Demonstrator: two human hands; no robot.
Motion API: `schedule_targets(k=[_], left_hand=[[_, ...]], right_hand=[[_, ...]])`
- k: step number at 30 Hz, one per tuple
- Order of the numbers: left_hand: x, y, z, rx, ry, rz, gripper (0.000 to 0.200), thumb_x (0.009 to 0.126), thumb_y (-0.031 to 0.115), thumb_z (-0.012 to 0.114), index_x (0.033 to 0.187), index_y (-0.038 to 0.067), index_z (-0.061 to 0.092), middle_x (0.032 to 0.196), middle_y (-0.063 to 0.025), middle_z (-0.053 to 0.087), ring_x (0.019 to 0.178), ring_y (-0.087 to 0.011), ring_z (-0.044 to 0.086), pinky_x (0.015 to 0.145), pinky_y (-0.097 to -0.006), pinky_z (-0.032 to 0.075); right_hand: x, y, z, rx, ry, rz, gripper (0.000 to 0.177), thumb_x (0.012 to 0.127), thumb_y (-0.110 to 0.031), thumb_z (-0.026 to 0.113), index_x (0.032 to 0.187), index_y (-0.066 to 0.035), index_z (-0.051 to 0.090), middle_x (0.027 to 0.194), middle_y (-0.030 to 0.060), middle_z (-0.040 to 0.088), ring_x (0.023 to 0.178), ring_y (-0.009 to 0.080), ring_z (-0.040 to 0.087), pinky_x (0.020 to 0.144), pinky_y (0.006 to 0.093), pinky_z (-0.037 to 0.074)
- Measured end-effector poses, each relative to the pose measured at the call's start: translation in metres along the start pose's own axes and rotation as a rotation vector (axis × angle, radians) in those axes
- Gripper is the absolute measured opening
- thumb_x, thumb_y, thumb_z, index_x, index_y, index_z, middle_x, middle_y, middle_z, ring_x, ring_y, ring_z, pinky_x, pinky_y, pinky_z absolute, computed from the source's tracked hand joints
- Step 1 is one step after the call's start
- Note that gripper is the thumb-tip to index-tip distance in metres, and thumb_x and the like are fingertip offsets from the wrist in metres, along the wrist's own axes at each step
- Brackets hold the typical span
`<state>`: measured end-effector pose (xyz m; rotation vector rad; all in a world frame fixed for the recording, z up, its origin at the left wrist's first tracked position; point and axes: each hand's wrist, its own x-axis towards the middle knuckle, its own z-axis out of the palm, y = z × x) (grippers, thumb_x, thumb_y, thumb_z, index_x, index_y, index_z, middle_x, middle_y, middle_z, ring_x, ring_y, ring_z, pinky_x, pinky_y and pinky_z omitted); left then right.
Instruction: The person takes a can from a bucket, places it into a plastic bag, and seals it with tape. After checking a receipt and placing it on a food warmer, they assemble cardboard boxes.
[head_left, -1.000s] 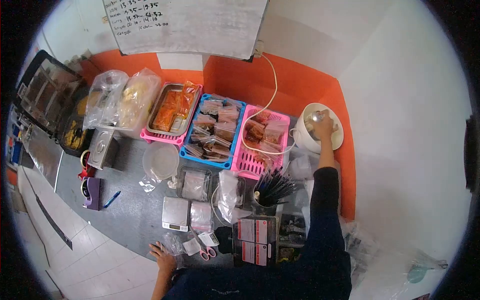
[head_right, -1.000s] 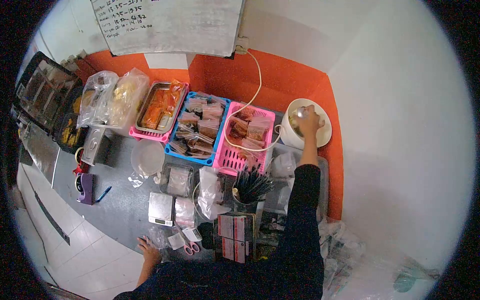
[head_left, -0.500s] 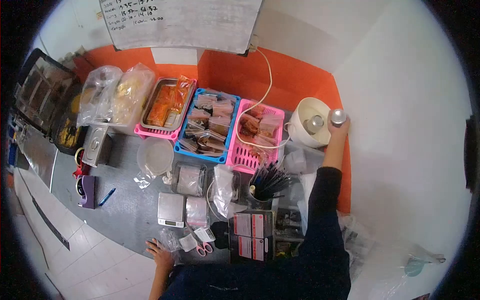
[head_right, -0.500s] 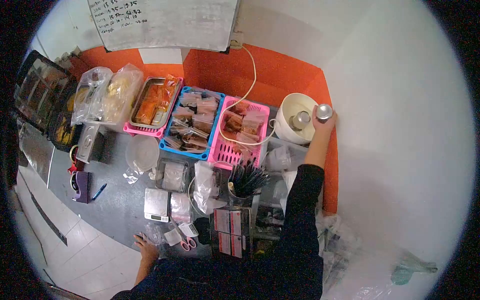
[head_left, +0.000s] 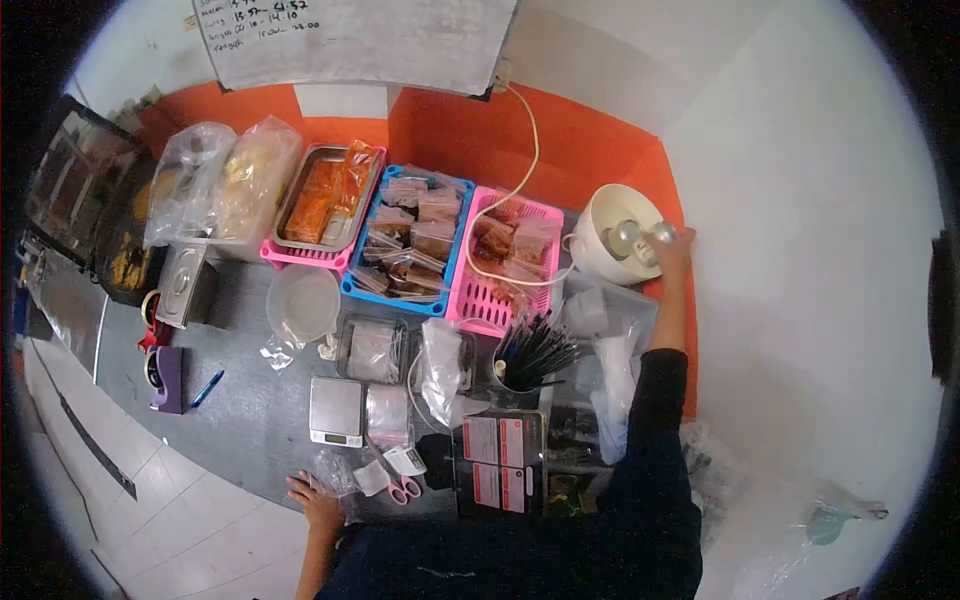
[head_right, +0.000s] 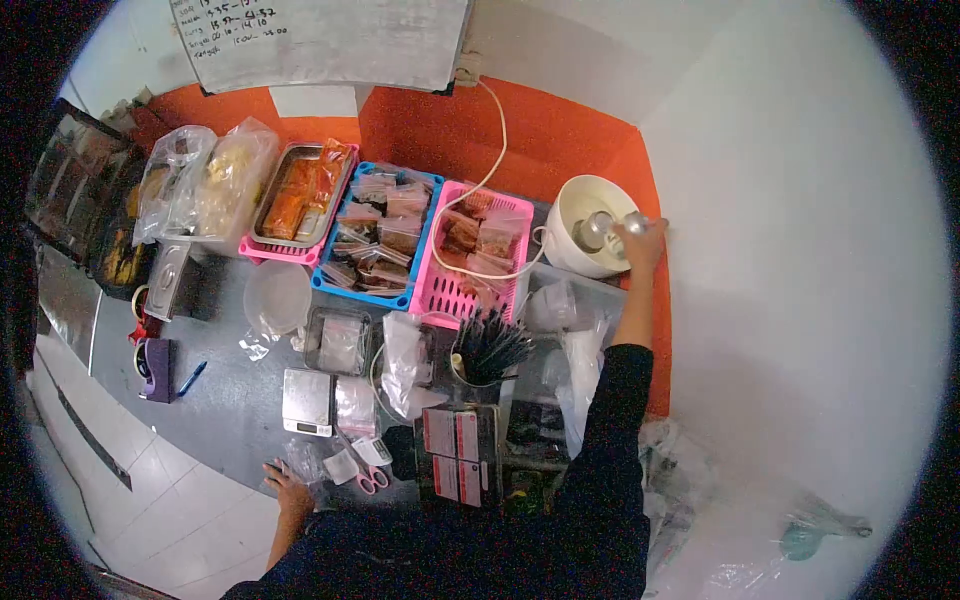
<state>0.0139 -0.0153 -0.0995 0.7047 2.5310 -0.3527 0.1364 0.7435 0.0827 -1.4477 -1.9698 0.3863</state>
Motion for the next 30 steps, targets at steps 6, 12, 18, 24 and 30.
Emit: schedule_targets(k=[6, 12, 18, 24, 30], left_hand=[[0.002, -0.006, 0.015, 0.003, 0.031, 0.002, 0.064, 0.083, 0.027, 0.046, 0.131, -0.012, 0.031, 0.139, -0.0365, 0.014, 0.122, -0.0649, 0.003, 0.094, -0.0730, 0.011], [-0.001, 0.000, -0.003, 0.027, -0.077, 0.007, 0.062, 0.082, 0.026, 0.047, 0.132, -0.007, 0.033, 0.139, -0.0370, 0.014, 0.122, -0.0653, 0.003, 0.093, -0.0738, 0.012], [-0.002, 0.001, -0.010, -0.035, -0.072, 0.024, 0.060, 0.082, 0.026, 0.046, 0.130, -0.010, 0.036, 0.139, -0.0370, 0.014, 0.122, -0.0654, 0.003, 0.092, -0.0739, 0.013], [-0.002, 0.001, -0.008, 0.018, -0.076, 0.016, 0.060, 0.083, 0.024, 0.044, 0.128, -0.015, 0.033, 0.138, -0.0375, 0.016, 0.122, -0.0657, 0.003, 0.093, -0.0735, 0.013], [-0.004, 0.004, -0.019, -0.022, -0.058, 0.013, 0.061, 0.083, 0.025, 0.044, 0.130, -0.011, 0.033, 0.137, -0.0378, 0.018, 0.122, -0.0656, 0.004, 0.093, -0.0735, 0.014]], right_hand=[[-0.009, 0.022, 0.026, -0.211, -0.108, -0.103, 0.087, 0.053, -0.028, 0.083, 0.120, -0.011, 0.031, 0.108, 0.0228, 0.053, 0.102, 0.0388, 0.052, 0.083, 0.0438, 0.044], [-0.002, 0.005, 0.045, -0.606, -0.252, -0.092, 0.095, 0.053, -0.043, 0.079, 0.131, -0.022, 0.030, 0.120, 0.0206, 0.051, 0.110, 0.0360, 0.051, 0.094, 0.0613, 0.027], [0.012, -0.012, 0.061, -0.537, -0.402, -0.082, 0.087, 0.057, -0.060, 0.070, 0.127, -0.021, 0.037, 0.119, 0.0184, 0.055, 0.116, 0.0358, 0.048, 0.101, 0.0651, 0.005], [0.007, -0.046, 0.052, -0.397, -0.438, 0.001, 0.082, 0.057, -0.056, 0.070, 0.124, -0.019, 0.040, 0.117, 0.0140, 0.058, 0.117, 0.0348, 0.048, 0.102, 0.0645, 0.004], [0.024, -0.019, 0.056, -0.592, -0.545, -0.189, 0.089, 0.054, -0.043, 0.076, 0.131, -0.023, 0.036, 0.120, 0.0120, 0.056, 0.117, 0.0339, 0.048, 0.100, 0.0653, 0.015]])
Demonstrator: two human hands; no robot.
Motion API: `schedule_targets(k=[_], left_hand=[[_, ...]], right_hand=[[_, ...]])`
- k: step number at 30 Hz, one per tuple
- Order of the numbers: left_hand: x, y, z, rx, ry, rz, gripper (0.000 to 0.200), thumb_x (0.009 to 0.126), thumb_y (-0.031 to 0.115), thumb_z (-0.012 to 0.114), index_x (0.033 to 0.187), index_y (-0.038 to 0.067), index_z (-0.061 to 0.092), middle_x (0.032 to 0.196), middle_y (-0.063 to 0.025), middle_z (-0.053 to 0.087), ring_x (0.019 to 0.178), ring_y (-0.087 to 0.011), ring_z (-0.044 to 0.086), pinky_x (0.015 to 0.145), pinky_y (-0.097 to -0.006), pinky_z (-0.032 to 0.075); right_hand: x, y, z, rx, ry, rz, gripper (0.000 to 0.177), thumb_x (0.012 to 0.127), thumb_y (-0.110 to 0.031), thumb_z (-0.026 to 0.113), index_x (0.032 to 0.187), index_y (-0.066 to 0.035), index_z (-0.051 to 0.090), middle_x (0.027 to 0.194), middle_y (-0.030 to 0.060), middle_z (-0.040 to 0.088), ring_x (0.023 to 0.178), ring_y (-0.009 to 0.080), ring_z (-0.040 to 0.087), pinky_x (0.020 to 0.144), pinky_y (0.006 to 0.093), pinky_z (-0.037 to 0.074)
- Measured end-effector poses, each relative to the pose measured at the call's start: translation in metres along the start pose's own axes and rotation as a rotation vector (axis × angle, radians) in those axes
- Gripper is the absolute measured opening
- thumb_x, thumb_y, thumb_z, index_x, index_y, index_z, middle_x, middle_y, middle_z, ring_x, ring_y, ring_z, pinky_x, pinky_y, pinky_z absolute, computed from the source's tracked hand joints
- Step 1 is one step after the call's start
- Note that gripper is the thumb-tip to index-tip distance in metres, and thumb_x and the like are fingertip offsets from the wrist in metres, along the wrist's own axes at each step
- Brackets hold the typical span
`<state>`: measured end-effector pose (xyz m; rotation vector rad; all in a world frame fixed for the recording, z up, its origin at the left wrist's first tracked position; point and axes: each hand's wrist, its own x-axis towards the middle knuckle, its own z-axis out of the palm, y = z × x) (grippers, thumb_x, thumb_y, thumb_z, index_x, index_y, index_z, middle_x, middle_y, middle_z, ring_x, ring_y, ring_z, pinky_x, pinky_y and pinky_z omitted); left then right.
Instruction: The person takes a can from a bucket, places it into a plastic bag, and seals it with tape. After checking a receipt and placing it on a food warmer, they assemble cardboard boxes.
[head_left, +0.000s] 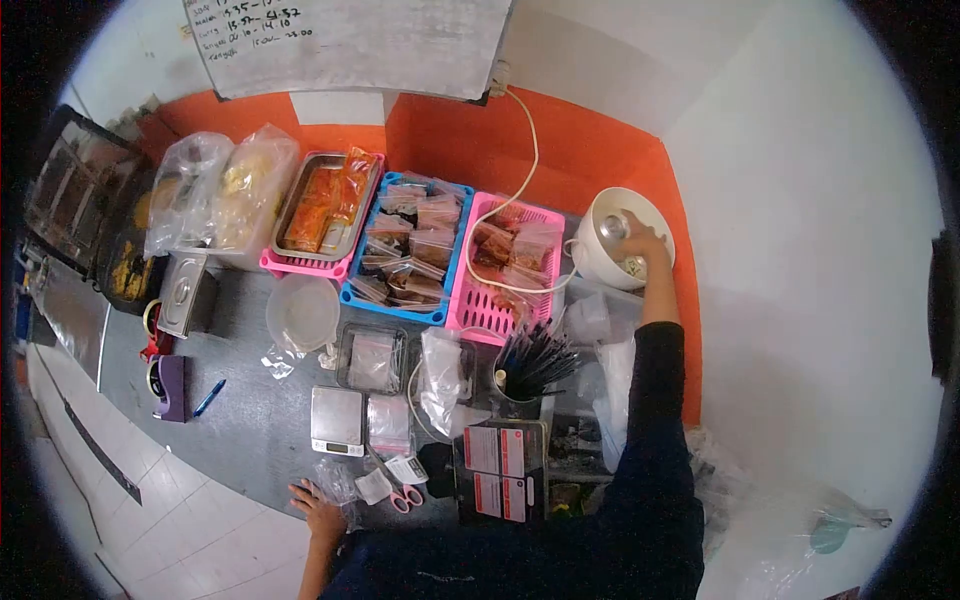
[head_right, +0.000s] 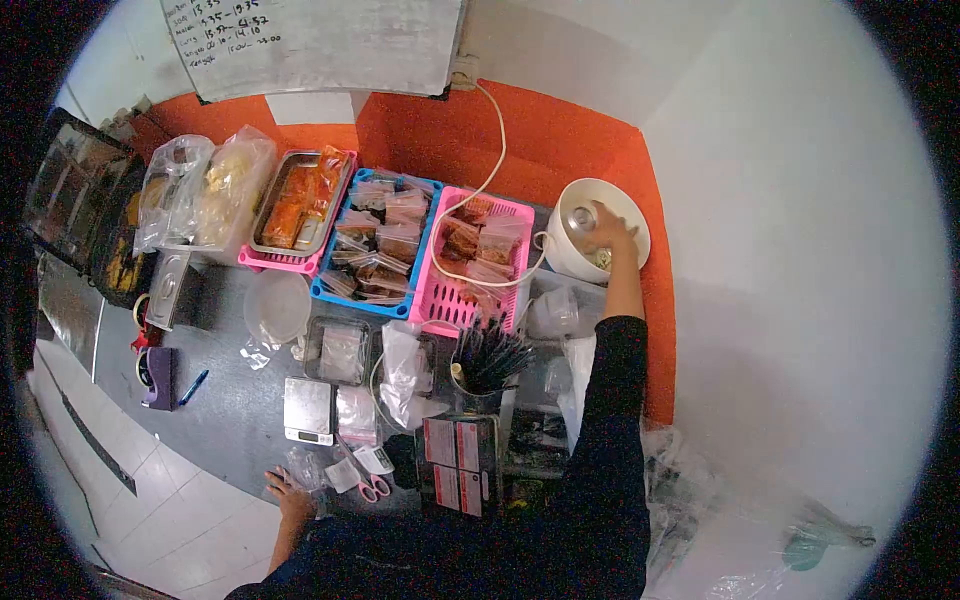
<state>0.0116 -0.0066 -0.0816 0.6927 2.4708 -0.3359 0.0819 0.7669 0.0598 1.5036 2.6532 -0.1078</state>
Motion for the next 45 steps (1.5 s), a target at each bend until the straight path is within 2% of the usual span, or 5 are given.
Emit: schedule_targets(k=[5, 7, 13, 38, 45], left_hand=[[0.003, -0.006, 0.018, 0.019, 0.045, 0.014, 0.061, 0.083, 0.028, 0.046, 0.130, -0.009, 0.035, 0.137, -0.0380, 0.018, 0.122, -0.0652, 0.002, 0.093, -0.0738, 0.013], [0.003, -0.004, 0.015, 0.016, 0.033, 0.007, 0.061, 0.083, 0.028, 0.046, 0.130, -0.009, 0.035, 0.137, -0.0380, 0.018, 0.122, -0.0652, 0.002, 0.093, -0.0739, 0.013], [0.004, -0.005, 0.018, -0.003, 0.015, 0.004, 0.062, 0.082, 0.028, 0.046, 0.129, -0.011, 0.034, 0.138, -0.0377, 0.017, 0.123, -0.0649, 0.003, 0.093, -0.0738, 0.012], [-0.001, 0.006, -0.009, -0.174, 0.030, -0.052, 0.061, 0.082, 0.023, 0.047, 0.131, -0.011, 0.032, 0.139, -0.0373, 0.014, 0.123, -0.0642, 0.001, 0.094, -0.0732, 0.011], [0.002, 0.000, 0.021, -0.264, 0.056, -0.155, 0.065, 0.083, 0.022, 0.048, 0.134, -0.011, 0.025, 0.139, -0.0382, 0.011, 0.124, -0.0634, 0.003, 0.096, -0.0723, 0.009]], right_hand=[[0.021, 0.041, 0.002, -0.225, -0.389, 0.057, 0.083, 0.051, -0.029, 0.083, 0.125, -0.019, 0.047, 0.123, 0.0132, 0.053, 0.116, 0.0337, 0.048, 0.099, 0.0464, 0.037], [0.026, 0.053, 0.023, 0.339, -0.187, 0.068, 0.077, 0.050, -0.019, 0.084, 0.120, -0.015, 0.052, 0.118, 0.0175, 0.054, 0.113, 0.0359, 0.049, 0.091, 0.0365, 0.045], [0.021, 0.040, 0.059, 0.264, 0.291, -0.192, 0.081, 0.057, -0.006, 0.078, 0.130, -0.016, 0.044, 0.111, 0.0190, 0.053, 0.098, 0.0345, 0.053, 0.083, 0.0398, 0.047], [-0.038, -0.020, 0.015, 0.173, 0.402, -0.301, 0.052, 0.068, -0.027, 0.069, 0.113, -0.012, 0.048, 0.107, 0.0071, 0.059, 0.104, 0.0322, 0.048, 0.086, 0.0447, 0.037], [-0.020, 0.029, 0.019, 1.427, 0.652, -0.015, 0.048, 0.068, -0.031, 0.075, 0.104, -0.009, 0.051, 0.098, 0.0125, 0.058, 0.094, 0.0310, 0.055, 0.078, 0.0488, 0.046]])
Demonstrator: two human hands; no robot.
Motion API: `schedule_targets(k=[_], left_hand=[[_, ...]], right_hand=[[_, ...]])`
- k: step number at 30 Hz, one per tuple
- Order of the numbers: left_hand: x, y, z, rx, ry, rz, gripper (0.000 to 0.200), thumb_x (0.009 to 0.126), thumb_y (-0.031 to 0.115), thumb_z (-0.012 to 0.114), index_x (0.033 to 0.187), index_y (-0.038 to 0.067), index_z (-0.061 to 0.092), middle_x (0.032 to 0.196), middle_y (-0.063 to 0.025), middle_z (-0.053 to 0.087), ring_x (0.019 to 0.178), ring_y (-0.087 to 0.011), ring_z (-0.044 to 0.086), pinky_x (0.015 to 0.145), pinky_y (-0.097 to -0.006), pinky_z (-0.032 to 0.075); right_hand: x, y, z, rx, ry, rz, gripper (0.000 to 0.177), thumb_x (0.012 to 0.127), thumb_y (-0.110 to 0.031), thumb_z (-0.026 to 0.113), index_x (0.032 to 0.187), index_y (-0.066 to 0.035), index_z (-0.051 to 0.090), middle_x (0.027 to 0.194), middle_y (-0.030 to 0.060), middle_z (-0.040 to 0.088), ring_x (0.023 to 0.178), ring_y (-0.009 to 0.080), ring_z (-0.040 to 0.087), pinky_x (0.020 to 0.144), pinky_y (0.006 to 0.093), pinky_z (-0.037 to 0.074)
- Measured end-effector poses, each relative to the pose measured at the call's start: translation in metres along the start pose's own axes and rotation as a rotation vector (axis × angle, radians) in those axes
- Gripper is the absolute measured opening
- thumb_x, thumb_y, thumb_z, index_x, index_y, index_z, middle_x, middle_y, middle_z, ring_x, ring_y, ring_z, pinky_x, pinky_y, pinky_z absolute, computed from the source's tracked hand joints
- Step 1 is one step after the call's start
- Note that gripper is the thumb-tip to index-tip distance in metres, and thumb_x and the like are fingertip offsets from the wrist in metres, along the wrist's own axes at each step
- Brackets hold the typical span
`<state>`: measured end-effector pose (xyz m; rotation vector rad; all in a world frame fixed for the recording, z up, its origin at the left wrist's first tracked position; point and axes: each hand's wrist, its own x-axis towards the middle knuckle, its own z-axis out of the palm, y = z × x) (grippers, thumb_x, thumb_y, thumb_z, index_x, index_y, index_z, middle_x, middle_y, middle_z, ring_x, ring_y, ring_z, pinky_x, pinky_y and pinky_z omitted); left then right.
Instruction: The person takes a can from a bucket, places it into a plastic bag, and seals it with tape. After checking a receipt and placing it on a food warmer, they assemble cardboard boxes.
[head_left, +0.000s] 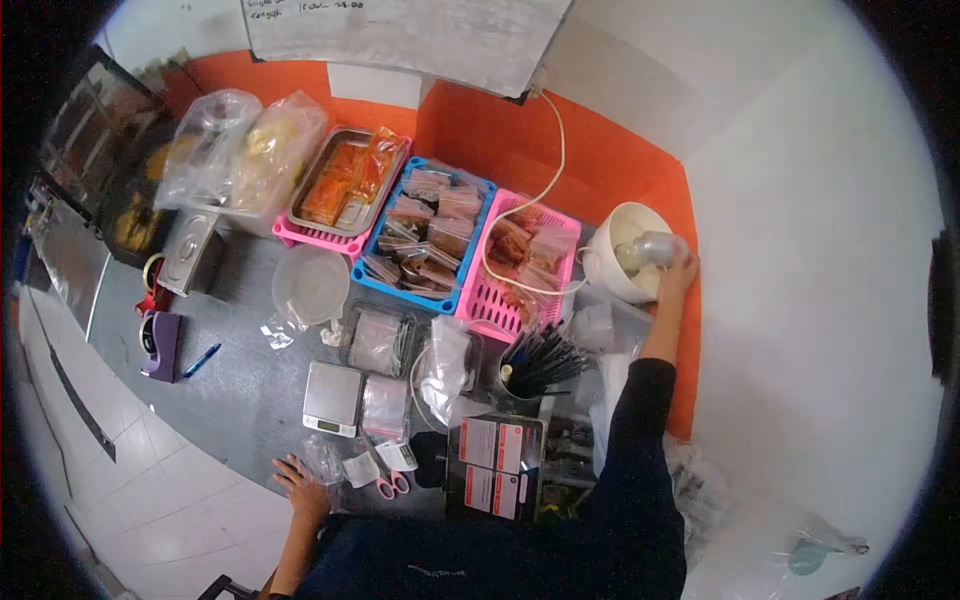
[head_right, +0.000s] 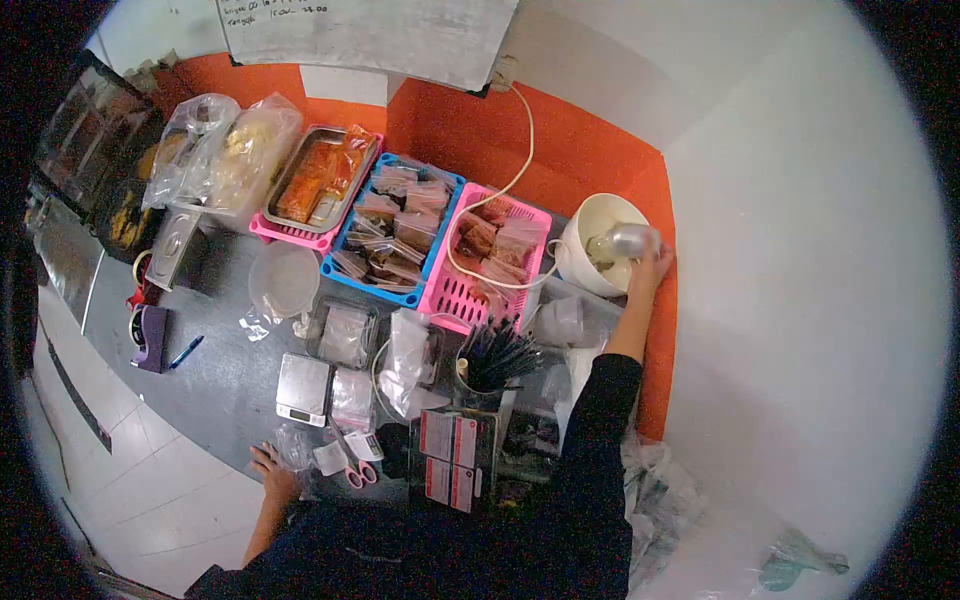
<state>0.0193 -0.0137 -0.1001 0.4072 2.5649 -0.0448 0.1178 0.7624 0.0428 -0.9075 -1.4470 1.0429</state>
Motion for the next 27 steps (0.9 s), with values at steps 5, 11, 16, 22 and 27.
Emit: schedule_targets(k=[5, 11, 16, 22, 27], left_hand=[[0.010, -0.007, 0.010, 0.351, -0.066, 0.083, 0.074, 0.080, 0.020, 0.051, 0.137, -0.009, 0.015, 0.140, -0.0380, 0.004, 0.123, -0.0641, 0.005, 0.097, -0.0692, 0.017], [0.009, -0.014, 0.019, 0.149, 0.053, 0.073, 0.065, 0.082, 0.024, 0.045, 0.132, -0.014, 0.027, 0.139, -0.0365, 0.015, 0.123, -0.0647, 0.004, 0.095, -0.0728, 0.010], [0.003, -0.002, -0.002, 0.259, -0.033, 0.114, 0.067, 0.083, 0.028, 0.044, 0.131, -0.016, 0.027, 0.140, -0.0343, 0.016, 0.123, -0.0642, 0.004, 0.095, -0.0727, 0.011], [0.000, 0.013, -0.019, 0.216, -0.086, 0.062, 0.070, 0.082, 0.025, 0.047, 0.131, -0.018, 0.021, 0.142, -0.0333, 0.011, 0.125, -0.0621, 0.000, 0.098, -0.0686, 0.015], [0.005, 0.011, -0.008, -0.075, -0.002, -0.081, 0.071, 0.081, 0.022, 0.049, 0.132, -0.017, 0.018, 0.141, -0.0359, 0.007, 0.124, -0.0630, 0.002, 0.098, -0.0671, 0.021]], right_hand=[[0.022, -0.030, -0.010, 1.084, 0.096, 0.492, 0.040, 0.073, -0.030, 0.071, 0.099, -0.006, 0.053, 0.105, 0.0146, 0.055, 0.093, 0.0323, 0.055, 0.081, 0.0495, 0.050], [0.039, -0.023, -0.010, 1.092, 0.201, 0.630, 0.032, 0.078, -0.024, 0.064, 0.099, -0.002, 0.054, 0.099, 0.0143, 0.058, 0.092, 0.0292, 0.056, 0.083, 0.0490, 0.050], [0.033, -0.032, -0.002, 1.100, 0.214, 0.636, 0.033, 0.084, -0.032, 0.052, 0.102, -0.004, 0.054, 0.099, 0.0128, 0.059, 0.094, 0.0297, 0.055, 0.085, 0.0501, 0.049], [0.023, -0.039, 0.005, 1.073, 0.259, 0.611, 0.037, 0.085, -0.032, 0.048, 0.108, -0.004, 0.053, 0.108, 0.0139, 0.056, 0.103, 0.0307, 0.053, 0.090, 0.0501, 0.047], [0.022, -0.067, 0.017, 1.076, 0.098, 0.618, 0.030, 0.084, -0.029, 0.055, 0.098, -0.003, 0.057, 0.106, 0.0119, 0.059, 0.104, 0.0295, 0.053, 0.088, 0.0455, 0.048]])
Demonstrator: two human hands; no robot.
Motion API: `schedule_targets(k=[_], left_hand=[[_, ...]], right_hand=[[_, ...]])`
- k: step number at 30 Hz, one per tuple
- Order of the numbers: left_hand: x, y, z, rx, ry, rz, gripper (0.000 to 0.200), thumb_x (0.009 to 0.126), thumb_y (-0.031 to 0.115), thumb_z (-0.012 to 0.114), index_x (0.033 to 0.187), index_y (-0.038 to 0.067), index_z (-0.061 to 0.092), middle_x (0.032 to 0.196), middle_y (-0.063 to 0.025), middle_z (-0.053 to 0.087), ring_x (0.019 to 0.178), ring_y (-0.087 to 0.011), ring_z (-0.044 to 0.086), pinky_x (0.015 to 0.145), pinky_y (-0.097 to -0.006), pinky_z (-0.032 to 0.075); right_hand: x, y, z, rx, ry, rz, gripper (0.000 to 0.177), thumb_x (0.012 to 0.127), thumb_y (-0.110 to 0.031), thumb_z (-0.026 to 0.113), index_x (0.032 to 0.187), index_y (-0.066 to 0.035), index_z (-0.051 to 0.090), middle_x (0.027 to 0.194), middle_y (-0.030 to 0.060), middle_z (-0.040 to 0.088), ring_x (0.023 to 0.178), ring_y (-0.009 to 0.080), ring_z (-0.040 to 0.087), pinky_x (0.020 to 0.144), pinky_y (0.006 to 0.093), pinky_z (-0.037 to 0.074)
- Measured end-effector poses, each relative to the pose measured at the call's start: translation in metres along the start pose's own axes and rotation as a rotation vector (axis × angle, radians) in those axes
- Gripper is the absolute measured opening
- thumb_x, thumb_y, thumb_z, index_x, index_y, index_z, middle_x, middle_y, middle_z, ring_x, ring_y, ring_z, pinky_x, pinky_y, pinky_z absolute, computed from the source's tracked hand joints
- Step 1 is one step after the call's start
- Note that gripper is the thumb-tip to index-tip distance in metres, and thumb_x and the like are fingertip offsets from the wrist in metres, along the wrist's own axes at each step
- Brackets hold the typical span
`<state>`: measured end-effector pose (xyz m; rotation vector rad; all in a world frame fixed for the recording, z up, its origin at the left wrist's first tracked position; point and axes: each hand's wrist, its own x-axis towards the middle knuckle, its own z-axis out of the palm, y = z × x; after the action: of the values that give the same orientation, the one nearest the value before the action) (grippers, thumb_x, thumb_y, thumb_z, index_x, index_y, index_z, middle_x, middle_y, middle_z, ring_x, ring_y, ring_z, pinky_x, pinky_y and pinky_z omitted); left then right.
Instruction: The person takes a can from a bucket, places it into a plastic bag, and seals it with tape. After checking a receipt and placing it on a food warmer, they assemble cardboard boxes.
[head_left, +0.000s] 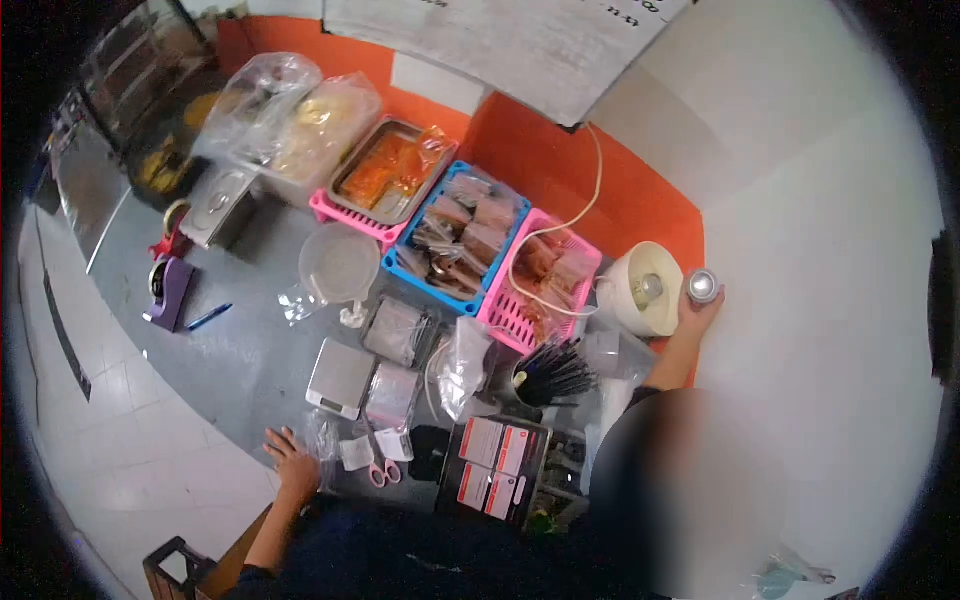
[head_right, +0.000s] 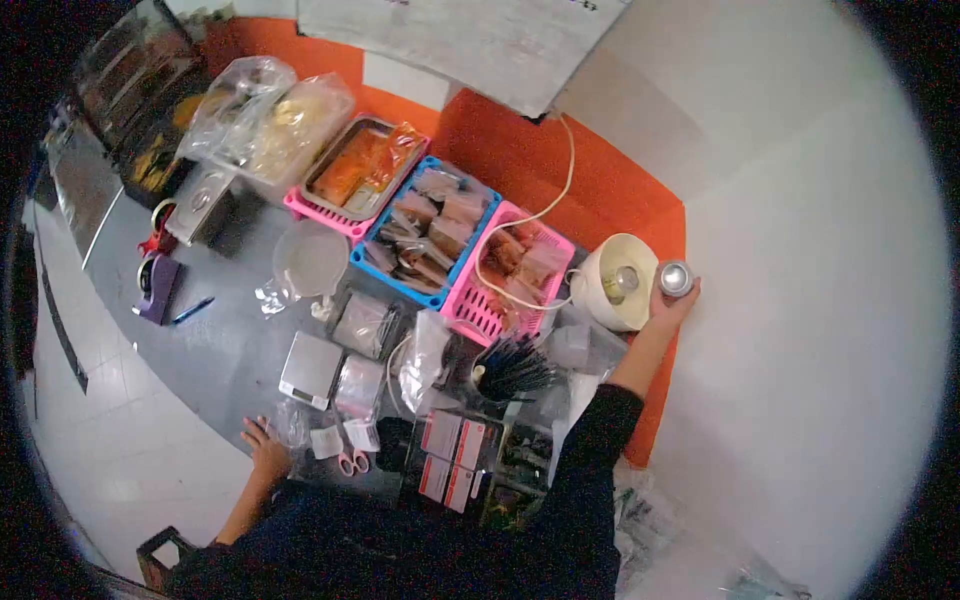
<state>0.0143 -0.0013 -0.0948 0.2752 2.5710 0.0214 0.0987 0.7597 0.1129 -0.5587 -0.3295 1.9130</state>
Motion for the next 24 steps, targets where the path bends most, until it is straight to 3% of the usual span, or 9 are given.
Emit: schedule_targets(k=[2, 6, 7, 11, 14, 15, 19, 22, 24], left_hand=[[-0.005, -0.010, 0.001, 0.137, -0.013, 0.052, 0.070, 0.081, 0.023, 0.049, 0.132, -0.015, 0.021, 0.140, -0.0351, 0.010, 0.125, -0.0616, 0.005, 0.096, -0.0662, 0.026], [0.002, -0.034, 0.002, 0.205, 0.200, 0.321, 0.060, 0.079, 0.020, 0.053, 0.130, -0.005, 0.036, 0.139, -0.0285, 0.022, 0.125, -0.0527, 0.022, 0.086, -0.0559, 0.044], [-0.020, -0.015, -0.047, -0.195, 0.270, 0.136, 0.047, 0.075, 0.015, 0.057, 0.121, 0.005, 0.048, 0.125, -0.0214, 0.043, 0.114, -0.0414, 0.043, 0.078, -0.0458, 0.049], [-0.013, -0.028, -0.079, -0.275, 0.129, 0.048, 0.047, 0.066, 0.008, 0.065, 0.110, 0.013, 0.050, 0.095, -0.0126, 0.057, 0.090, -0.0338, 0.059, 0.075, -0.0442, 0.049], [-0.009, -0.049, -0.087, -0.393, 0.159, 0.148, 0.050, 0.067, 0.009, 0.068, 0.112, 0.012, 0.047, 0.095, -0.0136, 0.056, 0.092, -0.0337, 0.058, 0.075, -0.0440, 0.048], [-0.008, -0.054, -0.094, -0.398, 0.163, 0.148, 0.050, 0.067, 0.009, 0.068, 0.112, 0.012, 0.047, 0.095, -0.0136, 0.056, 0.092, -0.0337, 0.058, 0.075, -0.0440, 0.048], [-0.006, -0.076, -0.121, -0.466, 0.198, 0.242, 0.047, 0.070, 0.015, 0.069, 0.110, 0.012, 0.046, 0.092, -0.0141, 0.055, 0.089, -0.0339, 0.058, 0.074, -0.0432, 0.048], [0.036, -0.085, -0.137, -0.495, 0.300, 0.340, 0.043, 0.071, 0.016, 0.069, 0.107, 0.010, 0.048, 0.092, -0.0146, 0.054, 0.086, -0.0340, 0.057, 0.073, -0.0437, 0.047], [0.054, -0.092, -0.140, -0.482, 0.309, 0.358, 0.040, 0.072, 0.017, 0.069, 0.105, 0.009, 0.048, 0.093, -0.0148, 0.054, 0.085, -0.0341, 0.057, 0.072, -0.0441, 0.047]], right_hand=[[0.065, -0.028, -0.047, 0.233, 0.286, -0.056, 0.028, 0.085, -0.026, 0.054, 0.101, -0.003, 0.057, 0.110, 0.0132, 0.057, 0.105, 0.0306, 0.052, 0.088, 0.0458, 0.048], [0.047, -0.025, -0.010, 0.023, 0.000, -0.064, 0.040, 0.085, -0.027, 0.054, 0.116, -0.002, 0.049, 0.119, 0.0169, 0.051, 0.109, 0.0352, 0.050, 0.088, 0.0494, 0.048], [0.027, -0.025, -0.009, -0.044, -0.045, -0.106, 0.044, 0.085, -0.029, 0.055, 0.119, -0.001, 0.046, 0.121, 0.0181, 0.049, 0.110, 0.0363, 0.048, 0.088, 0.0504, 0.048], [-0.047, -0.012, 0.059, -0.023, -0.173, -0.146, 0.043, 0.085, -0.026, 0.051, 0.115, 0.003, 0.047, 0.119, 0.0214, 0.047, 0.107, 0.0356, 0.049, 0.091, 0.0529, 0.045], [-0.017, -0.037, 0.065, 0.374, 0.242, 0.077, 0.046, 0.084, -0.024, 0.054, 0.118, 0.004, 0.043, 0.123, 0.0217, 0.043, 0.112, 0.0366, 0.045, 0.094, 0.0529, 0.044], [-0.054, -0.022, 0.082, -0.106, -0.119, -0.079, 0.041, 0.082, -0.025, 0.057, 0.116, -0.003, 0.051, 0.117, 0.0180, 0.050, 0.105, 0.0364, 0.050, 0.089, 0.0490, 0.048], [-0.157, 0.034, 0.119, -0.159, -0.358, -0.129, 0.043, 0.080, -0.026, 0.061, 0.115, -0.003, 0.052, 0.113, 0.0144, 0.054, 0.104, 0.0331, 0.052, 0.085, 0.0484, 0.049], [-0.286, 0.132, 0.123, -0.405, -0.360, 0.156, 0.047, 0.079, -0.032, 0.066, 0.113, -0.003, 0.053, 0.106, 0.0109, 0.058, 0.099, 0.0294, 0.056, 0.082, 0.0459, 0.050], [-0.304, 0.191, 0.073, 0.087, -0.343, 0.433, 0.039, 0.085, -0.027, 0.059, 0.118, -0.007, 0.051, 0.108, 0.0104, 0.058, 0.095, 0.0256, 0.057, 0.081, 0.0410, 0.050]])
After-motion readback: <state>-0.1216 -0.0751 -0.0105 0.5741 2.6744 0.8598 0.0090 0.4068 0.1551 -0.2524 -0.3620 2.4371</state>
